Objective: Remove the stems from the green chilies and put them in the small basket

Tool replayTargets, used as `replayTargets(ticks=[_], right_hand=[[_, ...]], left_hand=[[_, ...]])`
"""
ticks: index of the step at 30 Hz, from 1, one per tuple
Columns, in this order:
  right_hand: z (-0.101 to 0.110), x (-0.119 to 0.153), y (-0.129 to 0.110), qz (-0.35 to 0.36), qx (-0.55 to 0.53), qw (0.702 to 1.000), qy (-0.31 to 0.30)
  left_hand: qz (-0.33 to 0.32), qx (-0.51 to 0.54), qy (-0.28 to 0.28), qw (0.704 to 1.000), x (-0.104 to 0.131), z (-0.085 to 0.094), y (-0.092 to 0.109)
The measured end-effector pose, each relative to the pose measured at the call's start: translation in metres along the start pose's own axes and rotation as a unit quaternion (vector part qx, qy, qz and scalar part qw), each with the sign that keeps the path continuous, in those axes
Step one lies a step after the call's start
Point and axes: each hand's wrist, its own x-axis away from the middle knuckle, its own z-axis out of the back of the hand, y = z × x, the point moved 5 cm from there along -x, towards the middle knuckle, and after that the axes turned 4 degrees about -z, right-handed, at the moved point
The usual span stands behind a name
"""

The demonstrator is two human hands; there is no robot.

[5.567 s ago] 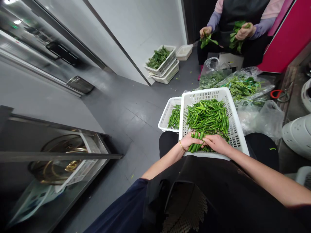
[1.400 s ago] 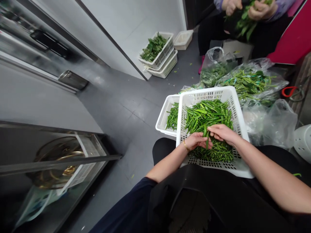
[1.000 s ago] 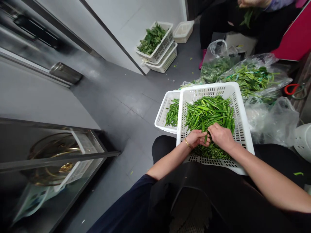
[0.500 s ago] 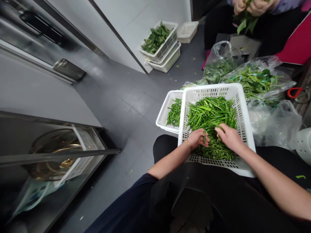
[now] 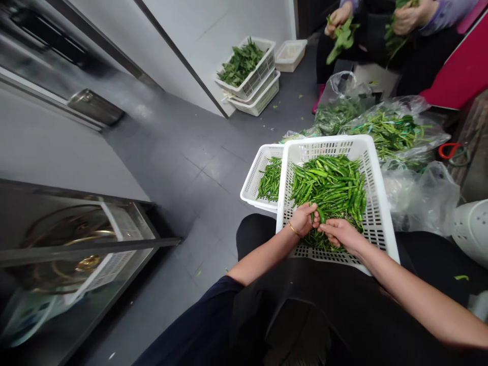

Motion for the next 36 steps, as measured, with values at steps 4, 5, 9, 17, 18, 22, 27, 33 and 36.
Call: replayTargets(ticks=[4,5,9,17,18,22,27,33,36], right_hand=[[-0.004,0.002,0.007,-0.042,-0.018,0.999,-0.013],[-0.003,0.002,0.011,-0.050,0.014,0.999,-0.017],[0.014,0.001,0.008,-0.024,0.284,0.958,-0.038],[0.060,-0.054,-0.120,0.133,0.656,0.676,0.307],[0.060,-0.064,-0.126,0.120,0.675,0.663,0.301],[0.055,-0.071,-0.117,0.142,0.698,0.645,0.277],[0.031,-0.016,-0.078,0.327,0.651,0.664,0.169],[-0.016,0.019,-0.077,0.409,0.582,0.703,-0.031],[-0.037,0.022,-0.082,0.355,0.596,0.692,-0.202]], left_hand=[[-0.080,-0.091,0.008,0.993,0.006,0.000,0.009],[-0.110,-0.133,0.010,0.985,0.009,0.000,0.013],[-0.205,-0.231,0.030,0.951,0.020,0.000,0.031],[0.039,0.056,-0.043,0.997,0.000,0.005,0.020],[0.043,0.059,-0.053,0.996,-0.001,0.005,0.020],[0.000,0.047,-0.004,0.999,-0.001,0.010,0.020],[0.002,0.015,0.012,1.000,-0.004,0.009,0.016],[0.128,0.001,-0.080,0.989,-0.001,0.005,0.004],[0.123,0.010,-0.096,0.988,0.000,0.007,0.004]])
